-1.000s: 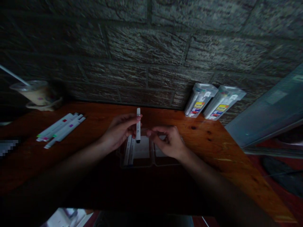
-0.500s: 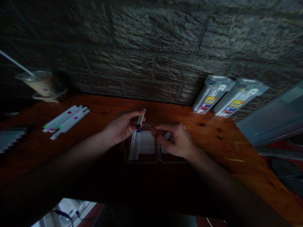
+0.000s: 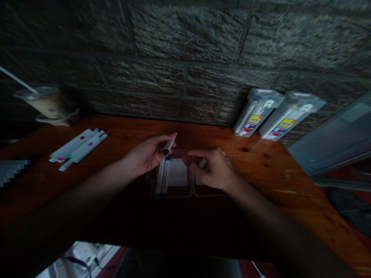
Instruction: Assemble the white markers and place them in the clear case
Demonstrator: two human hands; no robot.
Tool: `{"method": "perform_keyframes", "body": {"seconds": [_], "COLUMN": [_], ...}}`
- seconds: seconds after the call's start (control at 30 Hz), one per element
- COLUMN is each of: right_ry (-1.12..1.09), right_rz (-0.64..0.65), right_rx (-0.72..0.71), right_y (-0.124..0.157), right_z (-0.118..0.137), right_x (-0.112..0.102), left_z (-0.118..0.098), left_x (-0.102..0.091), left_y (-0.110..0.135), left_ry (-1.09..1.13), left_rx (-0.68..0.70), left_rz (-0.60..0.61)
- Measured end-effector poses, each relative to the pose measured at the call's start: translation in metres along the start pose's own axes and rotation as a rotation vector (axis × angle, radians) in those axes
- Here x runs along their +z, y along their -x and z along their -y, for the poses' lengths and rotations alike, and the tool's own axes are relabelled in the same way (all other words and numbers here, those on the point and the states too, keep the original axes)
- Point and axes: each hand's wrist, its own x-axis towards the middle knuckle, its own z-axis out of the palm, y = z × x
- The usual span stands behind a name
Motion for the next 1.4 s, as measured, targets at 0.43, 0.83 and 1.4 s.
{"method": "perform_keyframes", "body": {"seconds": [0.43, 0.83, 1.4], "right_ry": [-0.718, -0.849, -0.526], "right_rz": [-0.224, -0.233, 0.027], "right_rx": [0.282, 0.259, 0.391], "right_y": [-0.017, -0.018, -0.042], "right_z": [0.004, -0.006, -0.003], "right_x": [0.006, 0.013, 0.035], "left_z": [0.005, 0.004, 0.058], "left_x": [0.009, 0.013, -0.06], "left_y": [0.024, 0.034, 0.1], "left_ry": [-0.457, -0.873, -1.489], "left_rx": [0.188, 0.433, 1.318], "left_rz": [0.255, 0.284, 0.21]}}
